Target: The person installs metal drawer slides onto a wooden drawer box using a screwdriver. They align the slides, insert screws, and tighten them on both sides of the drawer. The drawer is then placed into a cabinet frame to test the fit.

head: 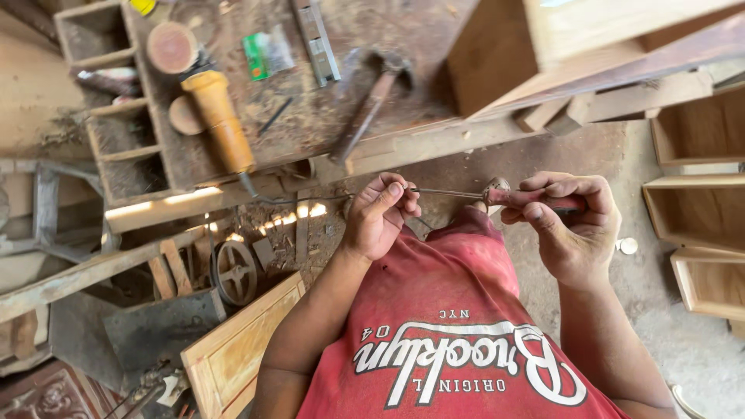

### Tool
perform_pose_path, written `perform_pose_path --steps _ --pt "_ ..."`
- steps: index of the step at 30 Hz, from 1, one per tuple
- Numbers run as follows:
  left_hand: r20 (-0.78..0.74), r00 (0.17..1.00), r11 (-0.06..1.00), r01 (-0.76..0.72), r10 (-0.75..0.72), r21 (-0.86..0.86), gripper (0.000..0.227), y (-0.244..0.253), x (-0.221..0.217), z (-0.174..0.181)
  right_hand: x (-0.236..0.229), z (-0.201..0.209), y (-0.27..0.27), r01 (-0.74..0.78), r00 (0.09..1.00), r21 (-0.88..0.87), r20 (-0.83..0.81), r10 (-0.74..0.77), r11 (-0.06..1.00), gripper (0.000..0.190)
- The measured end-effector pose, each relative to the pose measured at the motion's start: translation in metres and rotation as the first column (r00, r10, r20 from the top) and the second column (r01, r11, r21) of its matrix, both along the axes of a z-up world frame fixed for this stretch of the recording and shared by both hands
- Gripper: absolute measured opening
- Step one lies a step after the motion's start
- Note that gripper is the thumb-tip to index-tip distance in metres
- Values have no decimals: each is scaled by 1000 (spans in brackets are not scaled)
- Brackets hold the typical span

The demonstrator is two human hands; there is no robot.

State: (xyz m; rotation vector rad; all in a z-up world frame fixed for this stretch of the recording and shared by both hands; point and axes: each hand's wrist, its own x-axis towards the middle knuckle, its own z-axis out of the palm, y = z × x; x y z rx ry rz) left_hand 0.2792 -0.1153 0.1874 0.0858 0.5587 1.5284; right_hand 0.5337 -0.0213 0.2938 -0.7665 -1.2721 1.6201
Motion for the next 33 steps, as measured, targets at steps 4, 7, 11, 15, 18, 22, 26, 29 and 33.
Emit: perform_pose_path --steps 4,7,11,15,18,22,26,29,33 --pt "-28 999 999 38 -38 -2 8 43 73 1 77 -12 33 34 999 -1 -8 -34 999 26" --pt "-62 998 1000 15 -13 22 8 80 138 5 140 -19 68 33 999 -32 -32 -34 999 26" --pt "-55 998 999 37 -36 17 9 124 223 20 228 -14 108 75 990 -116 -108 -88 990 27" --pt "-86 993 996 88 -86 20 9 161 283 32 291 -4 131 138 981 -149 -119 -156 979 27" --pt "-116 985 991 131 -128 21 8 182 313 34 325 -7 134 206 970 -109 -111 -218 972 28" --pt "-432 894 987 153 -116 51 7 208 333 37 353 -11 143 301 952 -135 105 -289 944 23" --pt "-682 706 956 292 -191 34 7 216 342 54 370 -9 157 264 964 -215 77 -254 940 21" --pt "-883 415 934 352 -219 -66 9 238 334 75 370 -2 184 239 970 -138 74 -231 961 22" --pt "-986 27 911 380 162 160 11 266 308 110 355 21 224 148 974 67 166 -158 987 22"
